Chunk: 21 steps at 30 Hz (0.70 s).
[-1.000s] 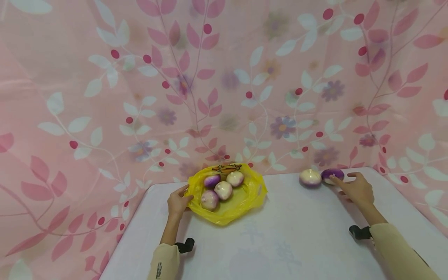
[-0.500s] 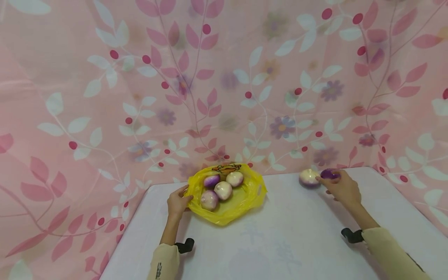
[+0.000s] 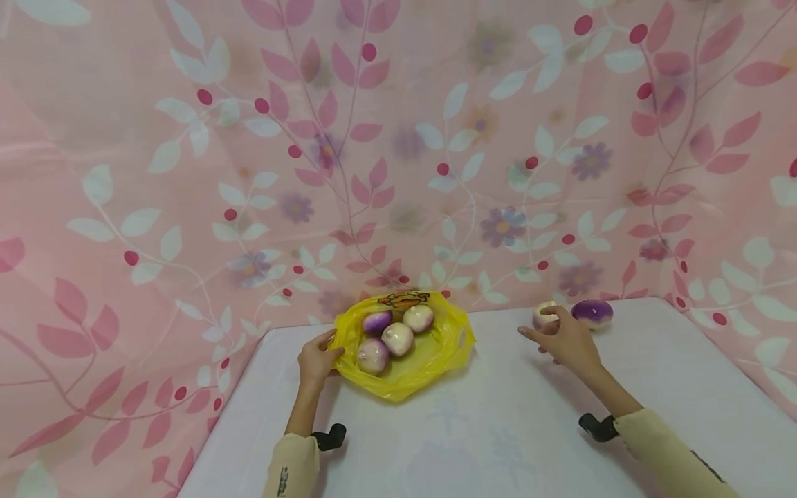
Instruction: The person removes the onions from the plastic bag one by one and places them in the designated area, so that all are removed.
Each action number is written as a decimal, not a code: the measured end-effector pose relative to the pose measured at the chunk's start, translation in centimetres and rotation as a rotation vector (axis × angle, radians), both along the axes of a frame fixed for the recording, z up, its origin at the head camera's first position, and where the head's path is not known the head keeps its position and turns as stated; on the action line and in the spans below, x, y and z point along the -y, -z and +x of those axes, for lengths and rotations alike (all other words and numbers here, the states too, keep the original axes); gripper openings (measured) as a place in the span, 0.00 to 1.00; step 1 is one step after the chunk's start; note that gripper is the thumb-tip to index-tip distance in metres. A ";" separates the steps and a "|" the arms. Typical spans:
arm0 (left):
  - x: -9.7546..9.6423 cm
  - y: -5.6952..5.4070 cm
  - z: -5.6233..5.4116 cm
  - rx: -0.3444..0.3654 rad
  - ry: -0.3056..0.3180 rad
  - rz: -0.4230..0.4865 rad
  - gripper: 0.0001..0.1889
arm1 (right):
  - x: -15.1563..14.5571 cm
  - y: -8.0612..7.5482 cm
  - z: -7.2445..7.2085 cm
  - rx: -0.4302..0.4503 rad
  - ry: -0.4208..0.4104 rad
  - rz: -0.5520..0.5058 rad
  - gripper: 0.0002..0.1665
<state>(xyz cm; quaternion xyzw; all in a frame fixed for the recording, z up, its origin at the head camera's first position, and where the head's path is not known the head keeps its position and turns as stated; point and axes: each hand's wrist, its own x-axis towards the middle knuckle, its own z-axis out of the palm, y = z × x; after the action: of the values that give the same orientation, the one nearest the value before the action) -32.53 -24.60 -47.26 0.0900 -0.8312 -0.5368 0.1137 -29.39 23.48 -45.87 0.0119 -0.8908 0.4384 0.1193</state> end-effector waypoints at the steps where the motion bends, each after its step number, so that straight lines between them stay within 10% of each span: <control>1: 0.0 0.0 0.0 0.000 -0.001 0.001 0.26 | 0.4 0.0 0.0 -0.002 -0.008 0.001 0.47; 21: 0.1 0.5 -0.2 -0.004 0.003 0.001 0.26 | 8.6 -1.2 -0.2 0.068 -0.092 -0.080 0.42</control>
<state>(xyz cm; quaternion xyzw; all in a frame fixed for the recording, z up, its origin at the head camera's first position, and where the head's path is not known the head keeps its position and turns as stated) -32.68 -24.74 -47.71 0.0876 -0.8309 -0.5374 0.1146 -29.57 14.84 -44.70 0.0333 -0.8745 0.4789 0.0691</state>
